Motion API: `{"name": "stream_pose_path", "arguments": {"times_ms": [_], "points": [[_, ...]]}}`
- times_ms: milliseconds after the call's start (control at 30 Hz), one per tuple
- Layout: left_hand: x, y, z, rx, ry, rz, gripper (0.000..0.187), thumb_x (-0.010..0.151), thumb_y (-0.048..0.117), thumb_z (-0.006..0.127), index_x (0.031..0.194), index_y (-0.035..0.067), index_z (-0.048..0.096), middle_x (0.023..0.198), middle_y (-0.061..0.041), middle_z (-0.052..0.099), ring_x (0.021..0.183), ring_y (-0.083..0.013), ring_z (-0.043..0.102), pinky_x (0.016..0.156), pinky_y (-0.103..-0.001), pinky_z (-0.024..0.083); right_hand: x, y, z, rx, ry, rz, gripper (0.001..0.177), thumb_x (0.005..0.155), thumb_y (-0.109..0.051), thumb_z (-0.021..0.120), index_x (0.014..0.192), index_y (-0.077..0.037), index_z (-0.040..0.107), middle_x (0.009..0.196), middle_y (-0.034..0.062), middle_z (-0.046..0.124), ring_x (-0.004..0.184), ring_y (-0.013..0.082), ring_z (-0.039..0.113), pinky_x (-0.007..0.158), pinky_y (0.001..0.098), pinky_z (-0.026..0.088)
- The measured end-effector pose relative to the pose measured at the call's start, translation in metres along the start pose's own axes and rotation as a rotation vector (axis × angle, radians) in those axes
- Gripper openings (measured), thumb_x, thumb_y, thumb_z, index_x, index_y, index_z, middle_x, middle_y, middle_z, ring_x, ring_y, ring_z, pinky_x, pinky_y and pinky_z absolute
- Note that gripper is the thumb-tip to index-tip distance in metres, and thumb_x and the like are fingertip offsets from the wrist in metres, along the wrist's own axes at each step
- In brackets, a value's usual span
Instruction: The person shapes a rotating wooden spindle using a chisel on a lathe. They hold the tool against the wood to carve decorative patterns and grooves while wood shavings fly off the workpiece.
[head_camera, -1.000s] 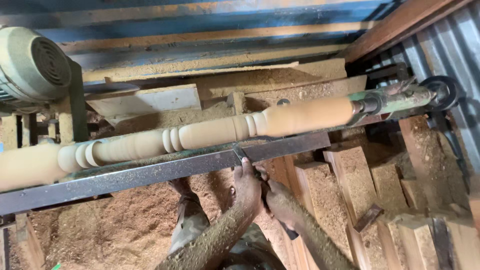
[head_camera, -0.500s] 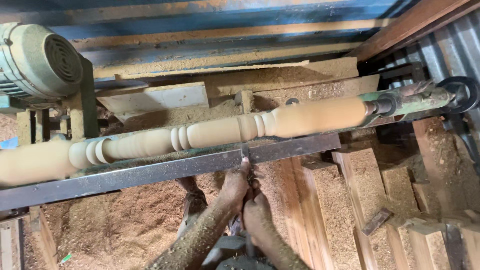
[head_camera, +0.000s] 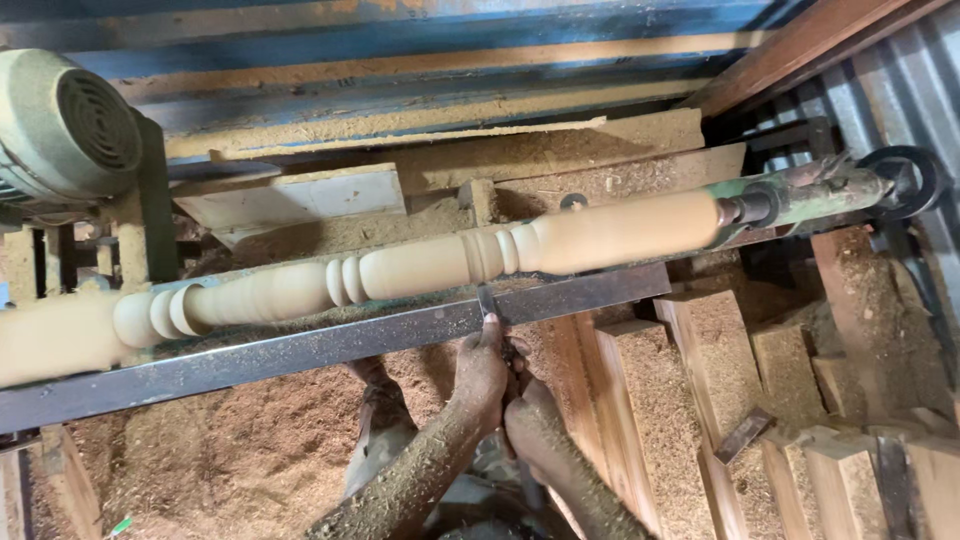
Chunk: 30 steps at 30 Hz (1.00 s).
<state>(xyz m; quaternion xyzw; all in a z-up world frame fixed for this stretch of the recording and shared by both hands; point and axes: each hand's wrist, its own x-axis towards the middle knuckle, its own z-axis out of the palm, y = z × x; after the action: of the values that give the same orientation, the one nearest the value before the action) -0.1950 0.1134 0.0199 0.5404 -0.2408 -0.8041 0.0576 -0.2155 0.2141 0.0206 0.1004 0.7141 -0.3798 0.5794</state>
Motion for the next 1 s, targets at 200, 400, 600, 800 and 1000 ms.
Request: {"name": "stream_pose_path", "arguments": {"times_ms": [200, 400, 600, 800, 1000], "points": [[0.008, -0.012, 0.029, -0.207, 0.100, -0.008, 0.040, 0.109, 0.041, 0.039, 0.092, 0.007, 0.049, 0.067, -0.005, 0.057, 0.050, -0.0157, 0.049, 0.047, -0.032, 0.044, -0.004, -0.041, -0.047, -0.322, -0.072, 0.032, 0.023, 0.106, -0.019, 0.041, 0.107, -0.005, 0.060, 0.062, 0.0063, 0.055, 0.044, 0.0136, 0.047, 0.036, 0.0307, 0.040], [0.009, -0.020, 0.041, -0.318, 0.152, 0.076, 0.034, 0.108, 0.038, 0.039, 0.095, 0.009, 0.048, 0.067, -0.004, 0.058, 0.052, -0.0154, 0.051, 0.048, -0.032, 0.045, -0.012, -0.058, -0.061, -0.449, -0.155, -0.034, 0.032, 0.107, -0.029, 0.036, 0.104, -0.007, 0.060, 0.061, 0.0021, 0.055, 0.044, 0.0110, 0.045, 0.036, 0.0281, 0.040], [0.011, -0.019, 0.016, -0.223, 0.049, 0.114, 0.038, 0.110, 0.039, 0.040, 0.100, 0.005, 0.054, 0.067, -0.003, 0.056, 0.052, -0.0140, 0.050, 0.048, -0.030, 0.044, 0.001, -0.024, -0.039, -0.296, -0.117, -0.138, 0.049, 0.109, -0.044, 0.030, 0.101, -0.006, 0.060, 0.059, 0.0019, 0.049, 0.043, 0.0121, 0.043, 0.035, 0.0292, 0.037], [0.010, -0.010, 0.000, -0.191, -0.020, 0.051, 0.037, 0.109, 0.037, 0.043, 0.105, 0.003, 0.057, 0.074, -0.003, 0.060, 0.058, -0.0131, 0.052, 0.055, -0.029, 0.047, 0.022, 0.017, -0.016, -0.052, -0.164, -0.157, 0.026, 0.114, -0.042, 0.020, 0.137, -0.047, 0.032, 0.065, 0.0043, 0.053, 0.044, 0.0115, 0.039, 0.037, 0.0272, 0.036], [0.009, 0.005, -0.017, -0.023, -0.086, -0.042, 0.038, 0.110, 0.036, 0.040, 0.106, 0.003, 0.059, 0.079, -0.008, 0.069, 0.060, -0.0129, 0.052, 0.059, -0.028, 0.047, 0.006, 0.010, 0.018, 0.014, -0.016, -0.156, 0.041, 0.112, -0.031, 0.034, 0.132, -0.003, 0.057, 0.076, 0.0000, 0.059, 0.049, 0.0053, 0.048, 0.038, 0.0233, 0.042]]}}
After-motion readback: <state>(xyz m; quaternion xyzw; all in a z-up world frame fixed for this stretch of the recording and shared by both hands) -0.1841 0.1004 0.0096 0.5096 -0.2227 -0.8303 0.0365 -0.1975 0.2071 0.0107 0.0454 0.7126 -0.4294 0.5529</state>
